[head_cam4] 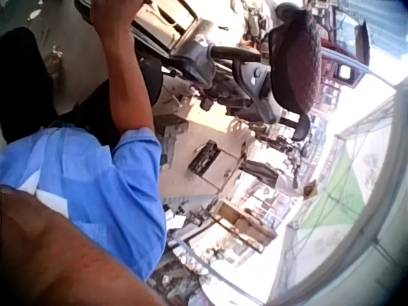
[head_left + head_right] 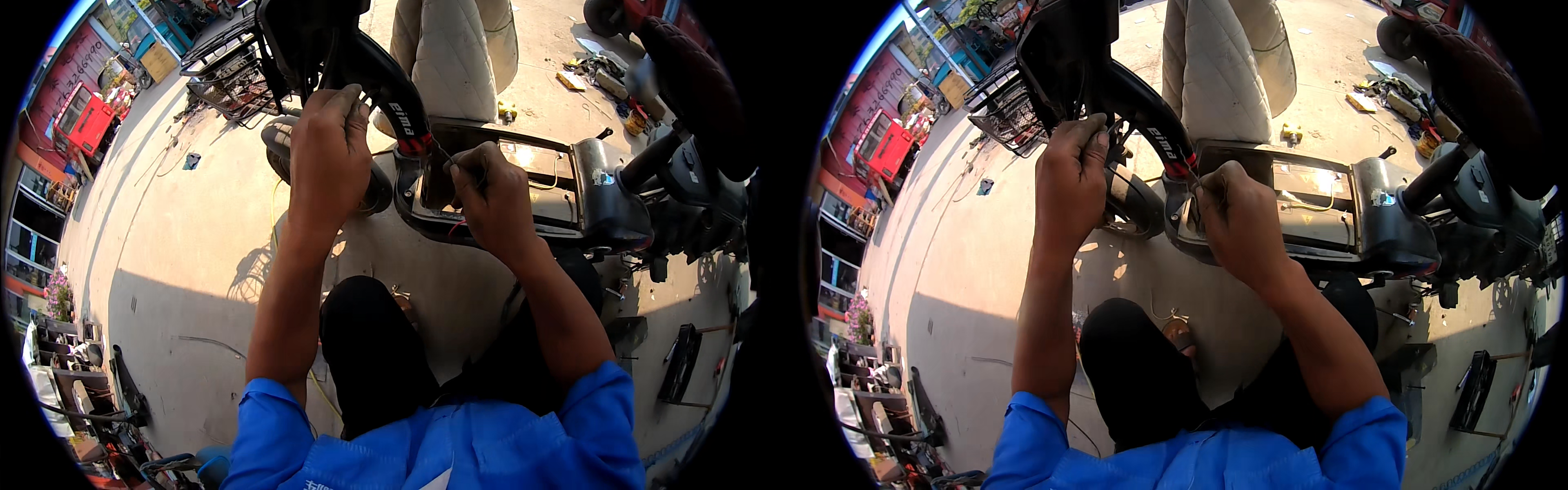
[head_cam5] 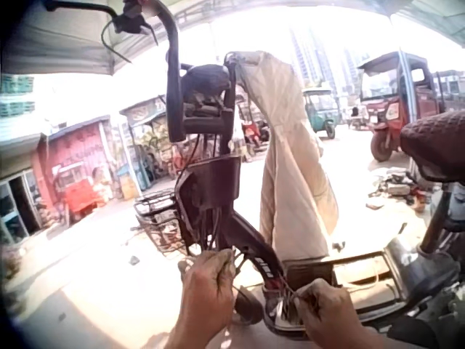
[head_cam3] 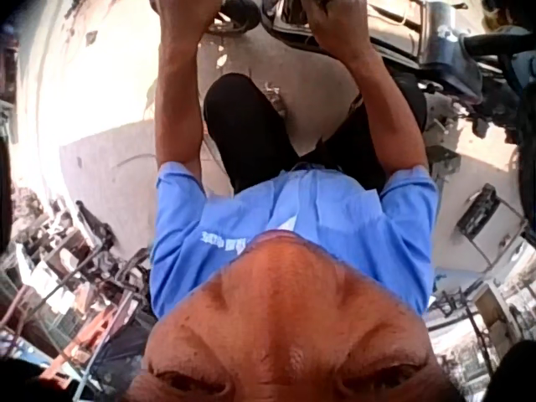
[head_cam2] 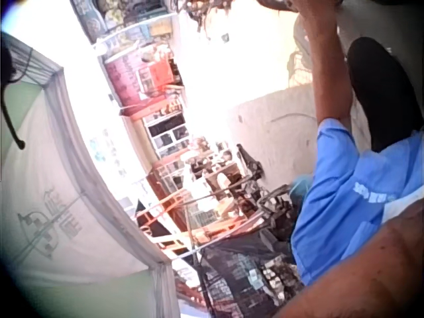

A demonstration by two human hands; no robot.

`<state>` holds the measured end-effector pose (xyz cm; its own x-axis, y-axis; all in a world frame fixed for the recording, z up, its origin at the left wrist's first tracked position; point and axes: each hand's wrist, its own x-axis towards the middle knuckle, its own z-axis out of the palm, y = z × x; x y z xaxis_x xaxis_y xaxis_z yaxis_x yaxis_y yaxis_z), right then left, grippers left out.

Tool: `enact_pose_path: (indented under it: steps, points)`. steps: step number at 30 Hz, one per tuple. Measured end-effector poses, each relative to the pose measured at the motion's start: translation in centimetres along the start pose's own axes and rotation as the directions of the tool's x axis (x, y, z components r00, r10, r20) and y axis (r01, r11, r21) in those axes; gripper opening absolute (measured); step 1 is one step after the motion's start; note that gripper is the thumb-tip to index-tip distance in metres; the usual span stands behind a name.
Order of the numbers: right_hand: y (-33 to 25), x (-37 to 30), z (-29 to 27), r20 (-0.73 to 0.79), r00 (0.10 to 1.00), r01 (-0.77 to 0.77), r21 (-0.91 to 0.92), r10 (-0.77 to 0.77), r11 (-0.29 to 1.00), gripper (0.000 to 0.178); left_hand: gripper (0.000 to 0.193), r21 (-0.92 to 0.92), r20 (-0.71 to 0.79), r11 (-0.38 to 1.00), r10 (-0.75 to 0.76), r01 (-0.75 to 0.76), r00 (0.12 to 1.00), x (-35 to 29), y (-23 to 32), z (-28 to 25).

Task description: The person uses pliers to strip the insulation from a wire and then connects it to the handlebar assembly of an electric bicycle. The person works on the wiring near the front fork and handlebars, manipulating the wire ends and routing them into the frame.

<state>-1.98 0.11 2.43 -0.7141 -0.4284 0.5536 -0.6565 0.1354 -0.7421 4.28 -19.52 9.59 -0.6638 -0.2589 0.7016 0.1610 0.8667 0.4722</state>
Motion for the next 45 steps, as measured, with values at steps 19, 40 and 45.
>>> enact_pose_path:
  steps: [19,40,45]
  points:
    - [-1.5,-0.1,0.5,-0.001,0.995,-0.098,0.06,0.098,0.993,0.011,0.024,-0.185,0.045,0.963,-0.188,0.193,0.981,-4.1,-3.0,1.4]
    - [0.4,-0.2,1.7,-0.055,0.998,-0.009,-0.037,0.007,0.999,0.008,0.023,-0.295,-0.016,0.926,-0.251,0.235,0.968,-4.7,-1.9,-1.0]
    - [-0.7,0.3,1.2,-0.075,0.996,-0.053,0.014,0.053,0.999,0.011,0.025,-0.482,-0.077,0.83,-0.359,0.28,0.93,-3.8,-4.1,-1.6]
